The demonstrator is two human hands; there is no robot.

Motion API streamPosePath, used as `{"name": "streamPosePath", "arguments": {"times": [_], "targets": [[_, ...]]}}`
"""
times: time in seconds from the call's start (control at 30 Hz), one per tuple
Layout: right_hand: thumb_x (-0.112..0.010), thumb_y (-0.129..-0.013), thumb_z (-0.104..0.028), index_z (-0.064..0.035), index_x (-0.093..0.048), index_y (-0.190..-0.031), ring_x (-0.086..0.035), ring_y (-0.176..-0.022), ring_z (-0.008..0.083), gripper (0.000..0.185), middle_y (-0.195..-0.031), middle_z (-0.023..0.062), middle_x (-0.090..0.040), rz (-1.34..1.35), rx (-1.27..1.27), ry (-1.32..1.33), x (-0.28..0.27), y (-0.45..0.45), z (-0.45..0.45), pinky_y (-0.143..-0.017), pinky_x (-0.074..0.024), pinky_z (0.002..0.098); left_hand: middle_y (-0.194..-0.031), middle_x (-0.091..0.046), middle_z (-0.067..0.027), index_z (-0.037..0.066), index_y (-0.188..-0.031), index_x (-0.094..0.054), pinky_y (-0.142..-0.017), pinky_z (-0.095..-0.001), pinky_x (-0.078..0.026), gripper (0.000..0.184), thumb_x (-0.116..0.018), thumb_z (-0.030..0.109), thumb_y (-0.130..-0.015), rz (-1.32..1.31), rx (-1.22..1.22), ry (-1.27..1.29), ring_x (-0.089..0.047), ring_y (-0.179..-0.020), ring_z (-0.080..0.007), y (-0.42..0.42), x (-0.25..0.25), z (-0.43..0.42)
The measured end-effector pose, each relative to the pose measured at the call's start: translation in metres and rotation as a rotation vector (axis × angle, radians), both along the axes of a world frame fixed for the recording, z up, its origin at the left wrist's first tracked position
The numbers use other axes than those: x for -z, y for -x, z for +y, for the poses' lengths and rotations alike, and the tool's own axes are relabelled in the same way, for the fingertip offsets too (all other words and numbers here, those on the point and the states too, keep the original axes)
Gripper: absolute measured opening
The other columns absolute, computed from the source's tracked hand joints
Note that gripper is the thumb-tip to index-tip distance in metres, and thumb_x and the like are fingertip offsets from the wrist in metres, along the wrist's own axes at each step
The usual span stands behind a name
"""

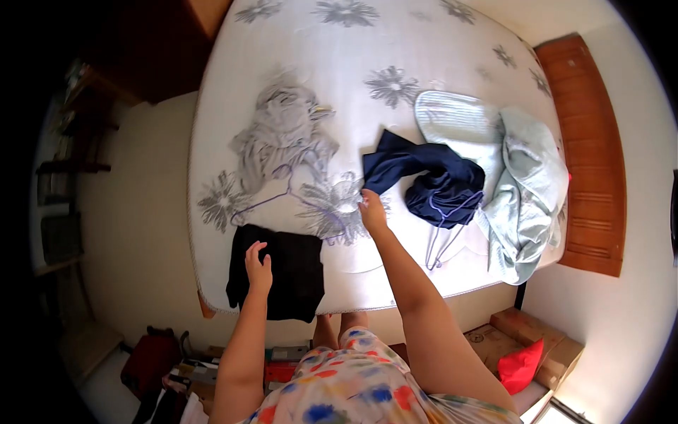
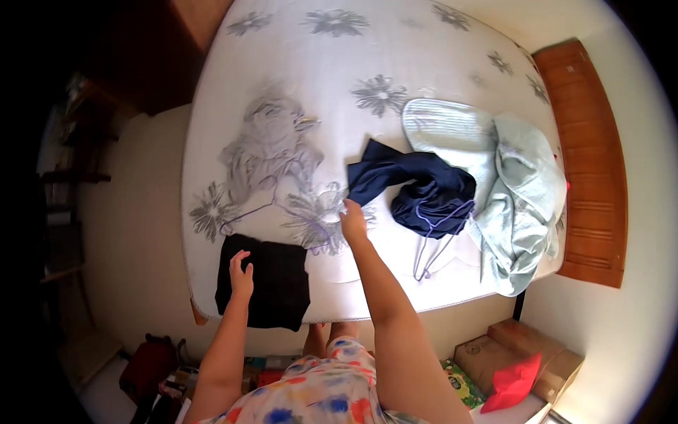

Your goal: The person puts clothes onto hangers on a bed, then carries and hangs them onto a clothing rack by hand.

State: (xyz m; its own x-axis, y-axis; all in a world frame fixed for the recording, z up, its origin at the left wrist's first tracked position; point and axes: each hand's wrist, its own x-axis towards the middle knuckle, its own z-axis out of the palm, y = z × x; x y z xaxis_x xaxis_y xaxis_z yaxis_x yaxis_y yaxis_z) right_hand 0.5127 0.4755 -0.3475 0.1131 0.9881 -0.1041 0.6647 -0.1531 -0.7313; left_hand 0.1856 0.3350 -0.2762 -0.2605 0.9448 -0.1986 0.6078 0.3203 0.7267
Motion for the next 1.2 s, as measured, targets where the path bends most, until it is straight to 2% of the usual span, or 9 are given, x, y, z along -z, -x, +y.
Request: {"name": "streamPosePath", "arguments": {"times": [0.27, 0.43, 0.53, 0.63, 0.73, 0.87, 0.9, 1.07, 1.2], "targets": [[-0.07, -0.075, -0.031, -0.0268, -0.064, -0.113, -0.031, -0.127, 0.0445, 0.039, -0.142, 0.0274, -0.026, -0.122, 0.366, 0.205, 0.017, -0.166, 0.011, -0.103, -0.0336, 0.0399, -0.109, -0.054, -0.0083, 0.005, -0.106, -0.058, -0.095, -0.0314, -0.038, 0.022, -0.054, 0.002, -0.084, -0.407, 0.002, 0.189, -0.051, -0.106, -0.0224, -0.079, -0.017, 0.05], [-0.061, -0.083, -0.025, -0.006, -0.055, -0.123, -0.04, -0.123, 0.0304, 0.045, -0.135, 0.0199, -0.039, 0.208, 0.269, 0.197, 0.053, -0.157, 0.027, -0.101, -0.0325, 0.0333, -0.117, -0.055, -0.0057, 0.004, -0.113, -0.055, -0.096, -0.0282, -0.036, 0.024, -0.055, 0.012, -0.091, -0.789, -0.01, 0.365, -0.049, -0.111, -0.0148, -0.12, -0.027, 0.067], [-0.054, -0.089, -0.022, -0.0091, -0.059, -0.119, -0.046, -0.097, 0.0112, 0.032, -0.107, -0.0012, -0.05, 0.738, -0.008, 0.335, 0.011, -0.114, 0.016, -0.089, -0.0343, 0.0248, -0.127, -0.049, -0.0054, 0.011, -0.129, -0.045, -0.099, -0.0336, -0.034, 0.043, -0.057, 0.026, -0.091, -0.899, -0.001, 0.489, -0.045, -0.118, -0.0167, -0.148, -0.044, 0.085], [-0.052, -0.089, -0.019, -0.0041, -0.066, -0.106, -0.049, -0.098, 0.0131, 0.027, -0.101, 0.0023, -0.056, 1.116, -0.177, 0.583, -0.092, -0.08, -0.01, -0.091, -0.0344, 0.0261, -0.133, -0.043, -0.0096, 0.016, -0.141, -0.027, -0.098, -0.0327, -0.036, 0.064, -0.062, 0.022, -0.088, -1.048, -0.289, 0.623, -0.045, -0.119, -0.0205, -0.191, -0.088, 0.114], [-0.051, -0.09, -0.018, -0.001, -0.067, -0.096, -0.053, -0.093, 0.0147, 0.025, -0.101, 0.0069, -0.062, 1.048, -0.582, 0.576, -0.151, -0.073, -0.033, -0.088, -0.0393, 0.0262, -0.135, -0.04, -0.0099, 0.023, -0.145, -0.016, -0.095, -0.0353, -0.04, 0.077, -0.065, 0.025, -0.085, -1.215, -0.318, 0.619, -0.044, -0.119, -0.0233, -0.213, -0.084, 0.126], [-0.059, -0.085, -0.013, -0.0025, -0.065, -0.097, -0.059, -0.087, 0.0171, 0.017, -0.095, 0.0069, -0.063, 1.199, -0.184, 0.378, -0.087, -0.097, -0.049, -0.081, -0.0461, 0.029, -0.124, -0.046, -0.0099, 0.018, -0.135, -0.038, -0.089, -0.0337, -0.045, 0.068, -0.053, -0.005, -0.072, -1.068, -0.256, 0.503, -0.049, -0.11, -0.0238, -0.206, -0.043, 0.116], [-0.063, -0.082, -0.009, -0.0032, -0.064, -0.095, -0.06, -0.086, 0.0171, 0.014, -0.095, 0.0072, -0.063, 0.683, -0.024, 0.254, -0.07, -0.111, -0.047, -0.076, -0.0477, 0.0291, -0.118, -0.049, -0.0114, 0.014, -0.128, -0.046, -0.085, -0.0332, -0.048, 0.069, -0.042, -0.01, -0.063, -1.056, -0.365, 0.47, -0.052, -0.103, -0.0245, -0.211, -0.063, 0.119], [-0.072, -0.074, -0.02, -0.0063, -0.049, -0.112, -0.063, -0.085, 0.0322, 0.046, -0.095, 0.015, -0.063, -0.14, -0.015, 0.262, 0.017, -0.16, -0.068, -0.074, -0.0492, 0.0414, -0.114, -0.052, -0.0125, 0.012, -0.13, -0.044, -0.083, -0.0362, -0.051, 0.069, -0.039, -0.008, -0.064, -1.117, -0.456, 0.369, -0.055, -0.1, -0.027, -0.186, -0.08, 0.102], [-0.064, -0.08, -0.016, -0.0069, -0.046, -0.112, -0.061, -0.088, 0.038, 0.037, -0.094, 0.0185, -0.064, -0.176, -0.12, 0.566, 0.039, -0.153, -0.087, -0.076, -0.0476, 0.0464, -0.116, -0.052, -0.013, 0.012, -0.131, -0.043, -0.089, -0.0395, -0.049, 0.07, -0.038, -0.007, -0.064, -1.195, -0.485, 0.324, -0.055, -0.104, -0.028, -0.177, -0.116, 0.096]]}}
